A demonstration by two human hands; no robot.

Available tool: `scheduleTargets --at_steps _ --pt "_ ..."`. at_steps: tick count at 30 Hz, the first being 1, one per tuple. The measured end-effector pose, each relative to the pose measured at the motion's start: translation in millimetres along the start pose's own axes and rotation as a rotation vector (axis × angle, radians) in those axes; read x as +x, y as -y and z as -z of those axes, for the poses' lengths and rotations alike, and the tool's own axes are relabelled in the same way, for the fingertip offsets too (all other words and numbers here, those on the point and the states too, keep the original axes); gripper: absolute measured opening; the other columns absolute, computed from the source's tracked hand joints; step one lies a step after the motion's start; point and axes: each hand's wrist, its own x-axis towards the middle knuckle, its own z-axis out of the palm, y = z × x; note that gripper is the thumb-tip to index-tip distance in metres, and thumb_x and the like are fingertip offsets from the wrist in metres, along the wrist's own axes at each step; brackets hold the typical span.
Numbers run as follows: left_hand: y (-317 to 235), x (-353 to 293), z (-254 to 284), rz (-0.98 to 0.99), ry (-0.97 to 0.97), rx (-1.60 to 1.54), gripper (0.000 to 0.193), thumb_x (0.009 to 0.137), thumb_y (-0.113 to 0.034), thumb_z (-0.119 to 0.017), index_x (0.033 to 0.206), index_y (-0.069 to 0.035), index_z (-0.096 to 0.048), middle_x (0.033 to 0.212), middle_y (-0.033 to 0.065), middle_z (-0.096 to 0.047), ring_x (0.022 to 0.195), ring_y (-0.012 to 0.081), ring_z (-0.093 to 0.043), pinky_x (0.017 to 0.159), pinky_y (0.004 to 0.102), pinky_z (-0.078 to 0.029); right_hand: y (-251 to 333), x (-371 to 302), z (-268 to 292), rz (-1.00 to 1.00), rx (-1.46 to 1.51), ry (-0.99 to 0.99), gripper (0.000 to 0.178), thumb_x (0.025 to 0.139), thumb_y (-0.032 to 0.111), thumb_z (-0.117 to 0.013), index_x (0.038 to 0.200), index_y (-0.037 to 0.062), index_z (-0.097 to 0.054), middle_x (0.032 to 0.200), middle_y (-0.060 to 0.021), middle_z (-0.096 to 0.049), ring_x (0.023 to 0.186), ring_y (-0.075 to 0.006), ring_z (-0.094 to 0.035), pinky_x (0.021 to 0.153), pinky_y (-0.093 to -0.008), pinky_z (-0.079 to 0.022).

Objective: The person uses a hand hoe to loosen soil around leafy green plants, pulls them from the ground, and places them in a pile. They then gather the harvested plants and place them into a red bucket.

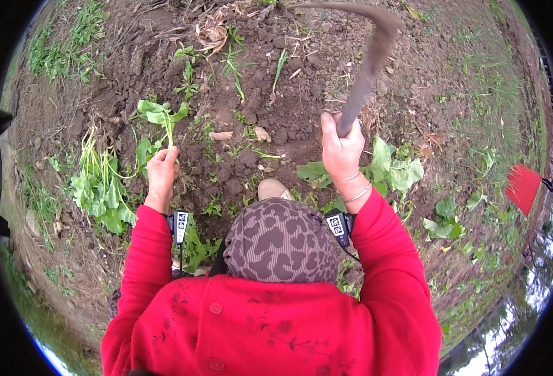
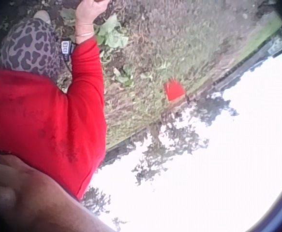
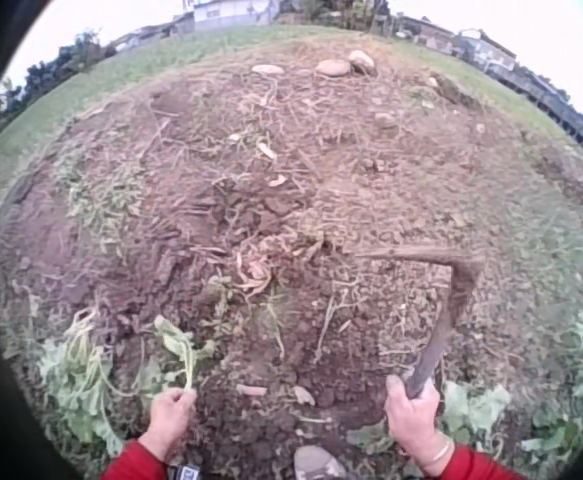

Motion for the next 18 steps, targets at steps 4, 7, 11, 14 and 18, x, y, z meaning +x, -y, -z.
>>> scheduleTargets --at_steps 4,7,11,14,18 --pt "-20 -10 -5 -0.011 0.015 -0.105 0.019 0.092 -0.014 -0.061 0.104 0.0 -0.059 0.068 -0.0008 -0.055 0.052 0.0075 -0.052 0.048 0.0198 -0.044 -60 -39 -16 -0.436 -0.953 0.06 0.035 0.086 0.028 -0.065 0.094 -0.0053 -0.055 0.078 -0.0221 -0.063 0.075 -0.0335 -0.065 0.07 -0.0427 -0.05" --pt "-36 -14 -12 0.057 0.115 -0.328 0.027 0.092 -0.011 -0.06 0.115 0.0 -0.053 0.082 0.0029 -0.058 0.061 0.0096 -0.059 0.052 0.0202 -0.05 -85 -42 -10 -0.444 -0.879 0.187 0.029 0.086 0.024 -0.066 0.081 -0.003 -0.057 0.065 -0.0108 -0.058 0.06 -0.0224 -0.057 0.058 -0.0371 -0.047" --pt "-44 -25 -24 0.027 0.29 -0.502 0.024 0.092 -0.007 -0.059 0.115 -0.004 -0.054 0.088 0.0037 -0.059 0.07 0.013 -0.062 0.059 0.0234 -0.054 -64 -11 18 -0.789 -0.751 0.306 0.028 0.088 0.023 -0.065 0.083 -0.0026 -0.054 0.062 -0.0103 -0.056 0.045 -0.0205 -0.053 0.044 -0.0367 -0.043" --pt "-44 -24 -38 0.006 0.358 -0.478 0.018 0.094 -0.012 -0.058 0.109 -0.004 -0.055 0.089 0.0046 -0.061 0.077 0.0154 -0.065 0.065 0.0269 -0.056 -43 -9 14 -0.431 -0.903 0.32 0.028 0.088 0.025 -0.065 0.086 -0.0019 -0.055 0.062 -0.0135 -0.056 0.05 -0.021 -0.056 0.05 -0.037 -0.046" --pt "-35 -13 -60 0.016 0.344 -0.523 0.018 0.097 -0.019 -0.054 0.101 -0.002 -0.054 0.088 0.0066 -0.059 0.076 0.0178 -0.065 0.068 0.0301 -0.058 -20 -8 9 -0.272 -0.762 0.177 0.03 0.087 0.026 -0.067 0.085 -0.0004 -0.054 0.062 -0.0134 -0.054 0.053 -0.0176 -0.053 0.054 -0.0348 -0.046"
